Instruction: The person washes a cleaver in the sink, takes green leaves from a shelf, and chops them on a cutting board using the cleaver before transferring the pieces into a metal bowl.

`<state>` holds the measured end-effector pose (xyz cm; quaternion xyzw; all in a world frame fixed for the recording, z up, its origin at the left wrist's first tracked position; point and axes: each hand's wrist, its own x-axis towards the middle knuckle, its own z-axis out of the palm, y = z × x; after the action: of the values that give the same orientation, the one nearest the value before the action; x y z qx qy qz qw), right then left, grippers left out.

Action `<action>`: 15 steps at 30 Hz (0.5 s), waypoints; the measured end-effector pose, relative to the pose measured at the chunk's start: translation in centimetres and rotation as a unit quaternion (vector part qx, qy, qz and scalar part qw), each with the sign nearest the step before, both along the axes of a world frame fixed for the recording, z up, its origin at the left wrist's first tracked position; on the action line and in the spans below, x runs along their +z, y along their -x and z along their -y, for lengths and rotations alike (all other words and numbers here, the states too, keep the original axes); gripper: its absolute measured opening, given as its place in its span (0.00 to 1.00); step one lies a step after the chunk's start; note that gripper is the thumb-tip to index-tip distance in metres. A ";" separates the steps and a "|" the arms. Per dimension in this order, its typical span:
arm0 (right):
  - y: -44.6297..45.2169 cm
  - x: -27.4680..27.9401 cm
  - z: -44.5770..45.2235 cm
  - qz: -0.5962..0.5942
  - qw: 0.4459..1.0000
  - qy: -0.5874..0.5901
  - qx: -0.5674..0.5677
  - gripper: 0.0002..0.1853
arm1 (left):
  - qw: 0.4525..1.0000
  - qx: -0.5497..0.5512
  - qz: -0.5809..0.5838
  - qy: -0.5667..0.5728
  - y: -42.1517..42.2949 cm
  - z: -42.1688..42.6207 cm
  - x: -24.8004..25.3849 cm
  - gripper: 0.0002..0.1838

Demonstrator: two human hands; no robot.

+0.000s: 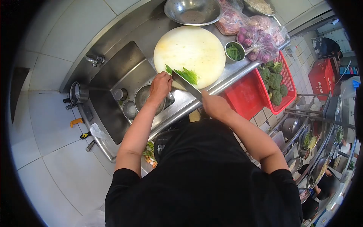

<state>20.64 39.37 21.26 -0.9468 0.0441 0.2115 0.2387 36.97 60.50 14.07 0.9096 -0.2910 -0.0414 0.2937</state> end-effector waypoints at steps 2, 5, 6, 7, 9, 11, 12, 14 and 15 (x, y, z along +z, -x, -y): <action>1.7 0.2 1.4 0.031 0.999 -0.018 -0.016 0.12 | 1.000 0.007 0.002 0.000 -0.3 -0.2 0.1 0.07; 3.1 1.2 2.7 0.009 0.996 -0.044 -0.076 0.13 | 0.999 0.016 -0.044 -0.006 -1.1 -0.6 0.1 0.09; 3.2 1.2 3.1 0.011 0.996 -0.043 -0.077 0.13 | 0.999 0.025 -0.010 0.021 -1.4 -0.7 -0.2 0.13; 3.4 1.2 3.4 0.027 0.990 -0.079 -0.112 0.14 | 0.998 0.033 0.023 0.047 -1.7 -0.8 -0.6 0.17; 3.9 0.8 4.0 0.043 0.981 -0.113 -0.152 0.14 | 0.999 0.004 0.008 0.033 -2.7 -0.4 -0.9 0.21; 4.0 -0.3 5.0 0.048 0.954 -0.181 -0.233 0.15 | 0.999 -0.024 -0.006 0.021 -3.0 0.5 -1.7 0.25; 4.0 -0.7 5.7 0.049 0.955 -0.178 -0.234 0.15 | 0.998 -0.047 -0.020 0.024 -2.7 1.3 -2.3 0.26; 4.1 -1.6 6.6 -0.031 0.888 -0.319 -0.331 0.16 | 0.994 -0.063 -0.070 0.059 -1.5 3.0 -2.4 0.28; 4.3 -2.4 6.8 -0.030 0.886 -0.319 -0.334 0.16 | 0.995 -0.052 -0.051 0.060 -0.4 4.1 -2.6 0.29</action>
<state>16.34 32.57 18.86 -0.7420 0.2949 0.1505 0.5830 37.33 56.45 11.44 0.8705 -0.3246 -0.0859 0.3598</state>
